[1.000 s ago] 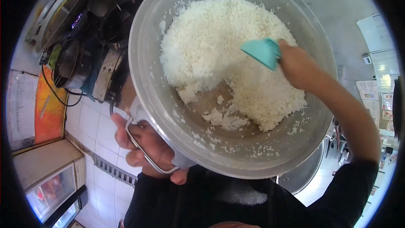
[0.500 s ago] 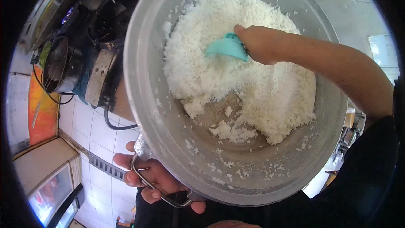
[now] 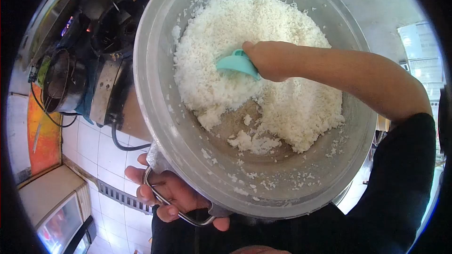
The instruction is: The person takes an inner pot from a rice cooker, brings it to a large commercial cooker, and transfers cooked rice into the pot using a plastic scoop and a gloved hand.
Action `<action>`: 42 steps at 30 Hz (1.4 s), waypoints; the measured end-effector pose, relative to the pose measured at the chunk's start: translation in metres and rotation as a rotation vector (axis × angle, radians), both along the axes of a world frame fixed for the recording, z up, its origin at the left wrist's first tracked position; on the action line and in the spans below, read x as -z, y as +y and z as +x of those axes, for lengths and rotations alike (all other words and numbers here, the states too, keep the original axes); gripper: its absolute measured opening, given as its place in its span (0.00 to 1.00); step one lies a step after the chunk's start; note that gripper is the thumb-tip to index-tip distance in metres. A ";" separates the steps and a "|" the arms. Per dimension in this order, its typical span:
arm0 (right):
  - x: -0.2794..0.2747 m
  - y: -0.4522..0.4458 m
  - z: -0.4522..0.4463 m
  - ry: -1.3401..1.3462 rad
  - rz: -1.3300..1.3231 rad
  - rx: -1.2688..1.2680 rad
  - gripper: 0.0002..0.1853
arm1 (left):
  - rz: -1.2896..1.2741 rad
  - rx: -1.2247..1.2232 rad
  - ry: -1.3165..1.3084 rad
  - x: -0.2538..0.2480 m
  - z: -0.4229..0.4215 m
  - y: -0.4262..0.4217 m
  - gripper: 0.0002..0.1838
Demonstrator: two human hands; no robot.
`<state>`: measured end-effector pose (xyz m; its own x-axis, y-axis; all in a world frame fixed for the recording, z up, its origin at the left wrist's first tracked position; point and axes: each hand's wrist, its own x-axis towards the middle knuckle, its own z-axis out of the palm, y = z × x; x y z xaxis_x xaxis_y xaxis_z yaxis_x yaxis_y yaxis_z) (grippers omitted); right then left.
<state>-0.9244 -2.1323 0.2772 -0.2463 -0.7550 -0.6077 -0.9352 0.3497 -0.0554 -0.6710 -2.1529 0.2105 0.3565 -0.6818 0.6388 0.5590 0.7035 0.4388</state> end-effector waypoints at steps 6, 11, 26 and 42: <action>0.001 0.001 0.013 -0.003 0.066 0.021 0.16 | -0.109 -0.158 -0.090 0.002 -0.009 -0.009 0.44; -0.005 -0.002 0.023 0.009 0.115 0.016 0.17 | -0.023 -0.135 -0.145 0.003 -0.004 -0.001 0.45; 0.040 0.058 0.064 -0.517 0.155 -0.146 0.23 | -0.219 0.086 -0.255 0.028 0.031 -0.019 0.41; 0.039 0.113 0.042 -0.975 -0.234 -0.119 0.26 | -0.256 0.059 -0.269 0.010 0.018 -0.017 0.26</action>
<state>-0.8821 -2.0195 0.2386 0.3635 -0.8686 -0.3368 -0.4735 0.1391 -0.8698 -0.6526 -2.1700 0.2003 0.1174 -0.5022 0.8568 0.4908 0.7793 0.3895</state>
